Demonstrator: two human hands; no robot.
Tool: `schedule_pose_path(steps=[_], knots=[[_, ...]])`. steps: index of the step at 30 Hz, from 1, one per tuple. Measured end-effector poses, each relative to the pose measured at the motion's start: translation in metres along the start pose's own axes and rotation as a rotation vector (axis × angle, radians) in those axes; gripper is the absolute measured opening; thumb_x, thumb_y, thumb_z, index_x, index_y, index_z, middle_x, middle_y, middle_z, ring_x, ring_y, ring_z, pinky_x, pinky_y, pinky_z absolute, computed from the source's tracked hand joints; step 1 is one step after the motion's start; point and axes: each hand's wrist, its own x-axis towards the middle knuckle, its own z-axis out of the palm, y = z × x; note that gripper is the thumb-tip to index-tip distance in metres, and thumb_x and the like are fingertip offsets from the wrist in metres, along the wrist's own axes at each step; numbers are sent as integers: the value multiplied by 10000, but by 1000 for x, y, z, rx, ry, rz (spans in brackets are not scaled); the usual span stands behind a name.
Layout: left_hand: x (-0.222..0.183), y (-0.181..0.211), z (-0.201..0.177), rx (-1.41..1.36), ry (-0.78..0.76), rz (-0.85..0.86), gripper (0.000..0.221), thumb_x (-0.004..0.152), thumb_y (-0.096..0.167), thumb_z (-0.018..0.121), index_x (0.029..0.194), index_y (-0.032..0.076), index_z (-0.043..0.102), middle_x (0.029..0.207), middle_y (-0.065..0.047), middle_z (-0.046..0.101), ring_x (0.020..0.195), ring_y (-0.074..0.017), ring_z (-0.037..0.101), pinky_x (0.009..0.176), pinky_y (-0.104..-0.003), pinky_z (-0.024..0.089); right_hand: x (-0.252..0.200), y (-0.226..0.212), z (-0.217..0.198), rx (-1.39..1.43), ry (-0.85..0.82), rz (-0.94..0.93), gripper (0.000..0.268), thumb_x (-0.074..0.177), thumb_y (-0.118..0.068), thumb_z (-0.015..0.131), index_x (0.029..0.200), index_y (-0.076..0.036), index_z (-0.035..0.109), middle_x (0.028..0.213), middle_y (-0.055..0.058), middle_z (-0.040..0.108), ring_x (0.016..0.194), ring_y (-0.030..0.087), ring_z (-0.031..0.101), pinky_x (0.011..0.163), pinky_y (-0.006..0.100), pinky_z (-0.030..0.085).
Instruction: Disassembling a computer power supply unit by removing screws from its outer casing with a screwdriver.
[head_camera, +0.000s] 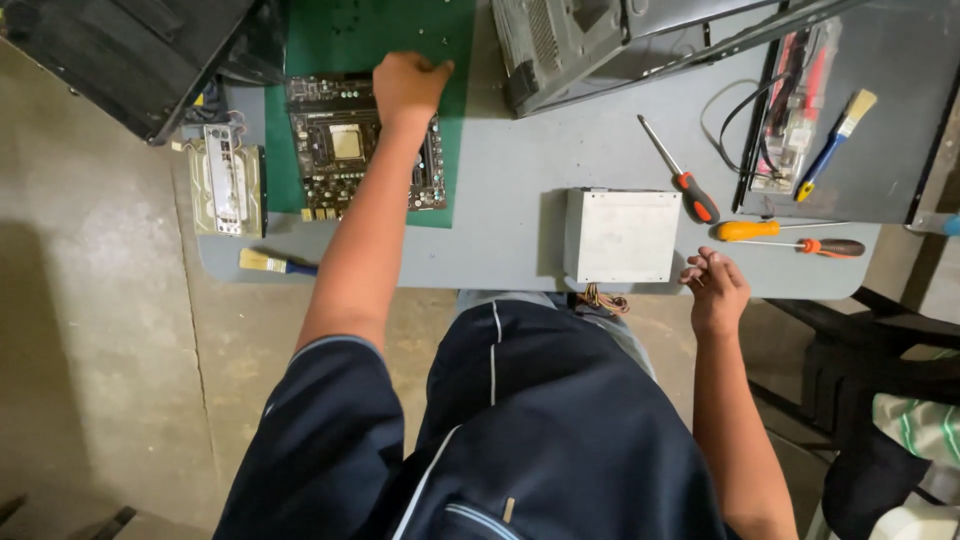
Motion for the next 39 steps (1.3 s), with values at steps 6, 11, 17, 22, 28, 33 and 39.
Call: schedule_pose_path(steps=[6, 11, 17, 22, 28, 33, 39], knots=[[43, -4, 43, 58, 100, 247, 196, 832, 266, 857, 860, 74, 834, 758, -156, 772, 693, -311, 773, 557, -438, 693, -11, -7, -4, -137, -41, -115, 233, 1061, -212, 649, 1150, 1, 677, 922, 105, 650, 720, 183, 633, 689, 291, 564], [56, -2, 51, 279, 114, 106, 370, 858, 355, 882, 767, 20, 757, 790, -210, 747, 742, -395, 764, 525, -513, 630, -36, -10, -23, -143, 8, -187, 296, 1042, -260, 683, 1156, 13, 688, 942, 122, 667, 729, 184, 633, 718, 294, 559], [61, 3, 56, 271, 62, 35, 177, 909, 175, 791, 817, 29, 753, 788, -176, 745, 741, -347, 770, 575, -435, 676, -56, 9, -56, -60, 86, -169, 232, 1049, -190, 681, 1162, 12, 695, 957, 125, 678, 739, 179, 649, 712, 284, 588], [63, 1, 50, 361, -8, -21, 112, 969, 137, 700, 940, 43, 752, 918, -194, 753, 809, -361, 761, 578, -437, 652, -55, 15, -56, -21, 110, -142, 271, 1042, -232, 694, 1157, 13, 694, 936, 125, 668, 749, 182, 649, 687, 281, 577], [77, -9, 29, 152, -16, 31, 96, 936, 122, 724, 993, 82, 790, 937, -144, 792, 805, -263, 790, 651, -375, 689, -42, 2, -43, -13, 95, -106, 285, 1054, -255, 669, 1149, 12, 689, 917, 122, 657, 749, 183, 633, 694, 279, 555], [101, -14, 17, 32, 17, 161, 50, 874, 141, 812, 918, 122, 823, 926, -110, 812, 829, -255, 799, 760, -442, 675, -34, -5, -36, -19, 67, -105, 250, 1056, -224, 658, 1126, 14, 692, 897, 128, 645, 722, 192, 624, 678, 287, 545], [128, -22, 21, 222, -104, 143, 108, 886, 221, 854, 925, 122, 842, 925, -172, 769, 739, -324, 751, 685, -461, 683, -38, -10, -32, -90, 65, -111, 237, 1049, -218, 669, 1139, -1, 702, 931, 109, 681, 717, 178, 645, 714, 273, 576]])
